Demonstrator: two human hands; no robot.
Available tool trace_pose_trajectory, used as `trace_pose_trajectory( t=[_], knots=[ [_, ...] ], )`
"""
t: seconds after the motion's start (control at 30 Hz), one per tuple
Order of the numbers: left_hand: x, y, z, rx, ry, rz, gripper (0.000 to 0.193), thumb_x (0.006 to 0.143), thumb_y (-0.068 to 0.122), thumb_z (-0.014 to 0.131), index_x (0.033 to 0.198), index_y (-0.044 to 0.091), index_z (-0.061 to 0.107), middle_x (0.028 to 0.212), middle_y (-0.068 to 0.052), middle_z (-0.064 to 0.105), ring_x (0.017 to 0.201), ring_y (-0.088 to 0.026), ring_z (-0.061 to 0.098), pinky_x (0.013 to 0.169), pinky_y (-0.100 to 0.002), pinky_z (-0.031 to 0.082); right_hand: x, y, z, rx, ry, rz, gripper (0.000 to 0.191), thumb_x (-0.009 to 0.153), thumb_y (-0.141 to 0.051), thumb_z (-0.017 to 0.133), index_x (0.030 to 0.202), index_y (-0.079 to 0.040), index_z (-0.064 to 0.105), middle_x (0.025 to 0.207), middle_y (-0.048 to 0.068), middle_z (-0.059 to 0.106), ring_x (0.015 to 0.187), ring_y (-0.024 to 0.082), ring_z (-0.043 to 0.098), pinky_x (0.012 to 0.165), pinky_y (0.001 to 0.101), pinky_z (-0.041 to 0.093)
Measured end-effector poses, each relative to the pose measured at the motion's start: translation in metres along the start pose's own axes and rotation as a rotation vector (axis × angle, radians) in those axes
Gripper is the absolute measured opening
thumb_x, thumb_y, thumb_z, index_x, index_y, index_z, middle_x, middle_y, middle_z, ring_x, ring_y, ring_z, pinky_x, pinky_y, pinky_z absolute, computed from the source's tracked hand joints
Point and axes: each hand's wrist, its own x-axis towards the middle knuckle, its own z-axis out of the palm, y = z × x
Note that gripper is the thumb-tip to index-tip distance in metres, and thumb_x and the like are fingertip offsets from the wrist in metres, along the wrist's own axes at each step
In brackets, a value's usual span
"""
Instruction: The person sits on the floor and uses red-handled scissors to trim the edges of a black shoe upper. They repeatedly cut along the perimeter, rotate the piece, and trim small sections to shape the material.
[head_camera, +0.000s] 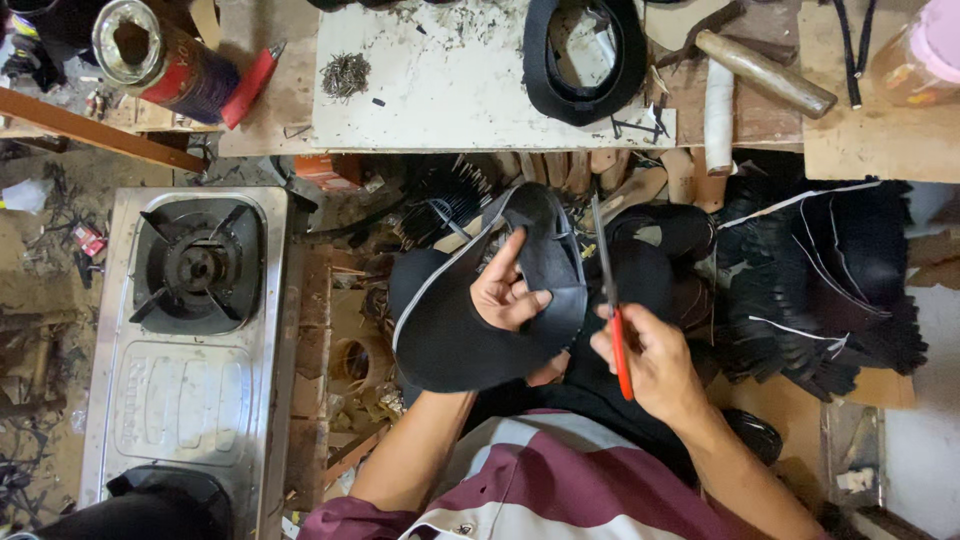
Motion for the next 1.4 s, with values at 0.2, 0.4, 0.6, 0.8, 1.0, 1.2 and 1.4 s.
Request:
trace_pose_trajectory(
  t=[0.2, 0.4, 0.6, 0.8, 1.0, 1.2, 1.4],
  knots=[
    [0.006, 0.005, -0.013, 0.072, 0.001, 0.049, 0.088, 0.087, -0.022, 0.056, 0.165, 0.003, 0.024, 0.149, -0.020, 0.055, 0.127, -0.024, 0.064, 0.104, -0.034, 0.052, -0.014, -0.028, -0.008, -0.478, 0.081, -0.164, 0.045, 0.069, -0.030, 0.090, 0.100, -0.004, 0.071, 0.078, 0.010, 0.070, 0.062, 0.026, 0.069, 0.059, 0.0340, 0.055],
    [0.005, 0.020, -0.001, 0.055, 0.013, -0.042, 0.093, 0.084, -0.012, 0.059, 0.166, 0.004, 0.017, 0.150, -0.019, 0.053, 0.124, -0.023, 0.065, 0.102, -0.033, 0.054, -0.014, -0.040, -0.011, -0.718, 0.181, -0.279, 0.054, 0.064, -0.039, 0.091, 0.103, -0.006, 0.072, 0.080, 0.010, 0.072, 0.064, 0.029, 0.070, 0.058, 0.0386, 0.055],
    [0.004, 0.023, 0.003, 0.170, 0.022, -0.088, 0.096, 0.080, -0.005, 0.063, 0.166, 0.000, 0.021, 0.146, -0.021, 0.056, 0.117, -0.025, 0.068, 0.098, -0.034, 0.056, -0.010, -0.033, -0.010, -0.745, 0.179, -0.328, 0.052, 0.066, -0.037, 0.090, 0.105, -0.009, 0.073, 0.085, 0.007, 0.074, 0.067, 0.028, 0.071, 0.061, 0.0394, 0.056],
    [0.002, 0.016, 0.004, 0.148, 0.001, -0.120, 0.100, 0.079, -0.004, 0.065, 0.166, 0.001, 0.017, 0.149, -0.021, 0.054, 0.120, -0.025, 0.066, 0.097, -0.034, 0.054, -0.008, -0.018, 0.000, -0.616, 0.183, -0.341, 0.051, 0.072, -0.035, 0.086, 0.112, -0.007, 0.071, 0.087, 0.009, 0.073, 0.069, 0.028, 0.071, 0.062, 0.0385, 0.056],
    [0.001, 0.014, 0.001, 0.060, -0.009, -0.107, 0.101, 0.079, -0.006, 0.066, 0.166, 0.001, 0.015, 0.151, -0.024, 0.051, 0.123, -0.026, 0.065, 0.102, -0.037, 0.054, -0.011, -0.001, 0.011, -0.471, 0.157, -0.249, 0.043, 0.078, -0.032, 0.084, 0.108, -0.004, 0.070, 0.074, 0.010, 0.072, 0.064, 0.026, 0.072, 0.058, 0.0368, 0.055],
    [-0.001, 0.006, -0.003, -0.057, -0.055, -0.062, 0.095, 0.084, -0.012, 0.060, 0.166, 0.003, 0.015, 0.157, -0.021, 0.045, 0.128, -0.027, 0.061, 0.106, -0.039, 0.053, -0.015, 0.018, 0.016, -0.106, 0.096, -0.171, 0.022, 0.092, -0.019, 0.074, 0.106, -0.002, 0.069, 0.081, 0.005, 0.077, 0.071, 0.013, 0.077, 0.061, 0.0281, 0.060],
    [0.000, -0.001, -0.007, -0.051, -0.010, -0.009, 0.089, 0.086, -0.018, 0.055, 0.165, 0.003, 0.020, 0.158, -0.020, 0.046, 0.132, -0.024, 0.060, 0.109, -0.037, 0.050, -0.014, 0.031, 0.013, 0.230, 0.172, 0.170, 0.027, 0.094, -0.022, 0.068, 0.109, 0.000, 0.072, 0.066, 0.003, 0.062, 0.050, 0.009, 0.057, 0.047, 0.0250, 0.047]
  ],
)
